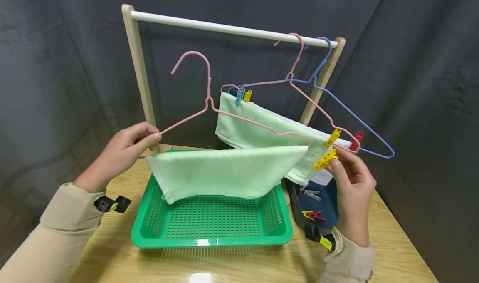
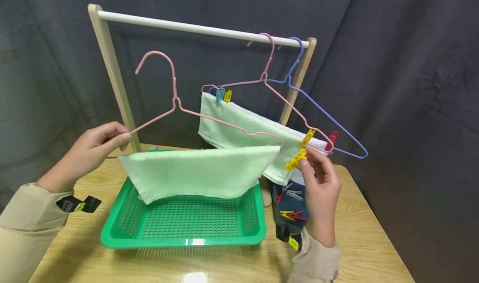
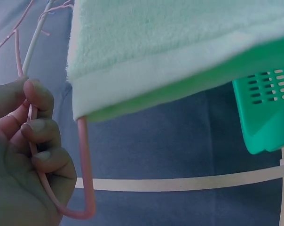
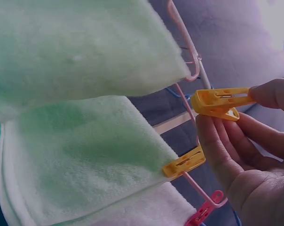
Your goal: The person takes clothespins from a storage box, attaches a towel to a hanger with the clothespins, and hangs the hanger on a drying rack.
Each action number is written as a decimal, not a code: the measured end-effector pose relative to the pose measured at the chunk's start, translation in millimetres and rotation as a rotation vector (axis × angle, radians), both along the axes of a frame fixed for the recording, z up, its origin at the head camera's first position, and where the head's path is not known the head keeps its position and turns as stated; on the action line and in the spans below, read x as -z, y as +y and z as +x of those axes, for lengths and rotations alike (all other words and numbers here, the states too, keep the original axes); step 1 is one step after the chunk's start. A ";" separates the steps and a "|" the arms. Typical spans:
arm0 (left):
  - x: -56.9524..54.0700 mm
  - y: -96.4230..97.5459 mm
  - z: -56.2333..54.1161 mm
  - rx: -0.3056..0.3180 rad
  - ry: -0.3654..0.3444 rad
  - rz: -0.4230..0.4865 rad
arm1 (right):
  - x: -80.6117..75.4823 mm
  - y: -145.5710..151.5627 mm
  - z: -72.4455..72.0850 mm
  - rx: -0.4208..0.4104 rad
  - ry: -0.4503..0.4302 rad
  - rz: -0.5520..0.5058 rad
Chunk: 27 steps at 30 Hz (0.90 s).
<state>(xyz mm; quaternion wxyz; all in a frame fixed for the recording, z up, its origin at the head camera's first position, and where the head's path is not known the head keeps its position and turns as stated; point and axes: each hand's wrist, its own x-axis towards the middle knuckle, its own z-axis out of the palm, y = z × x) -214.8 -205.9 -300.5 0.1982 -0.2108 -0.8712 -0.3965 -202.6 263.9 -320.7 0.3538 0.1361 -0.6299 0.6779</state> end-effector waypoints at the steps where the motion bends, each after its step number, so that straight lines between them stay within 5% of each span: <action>1: -0.5 -0.6 -0.3 0.001 0.002 0.014 | -0.5 0.0 0.8 -0.005 0.012 -0.004; 11: -1.3 4.9 -5.1 0.064 -0.019 0.080 | -2.6 0.0 8.4 -0.013 0.073 0.038; 18: 5.5 8.0 -8.0 0.138 -0.053 0.125 | -5.3 -0.9 10.4 -0.177 0.210 -0.097; 27: 11.5 10.0 -10.3 0.172 -0.106 0.128 | -7.0 -1.5 12.7 -0.228 0.202 -0.149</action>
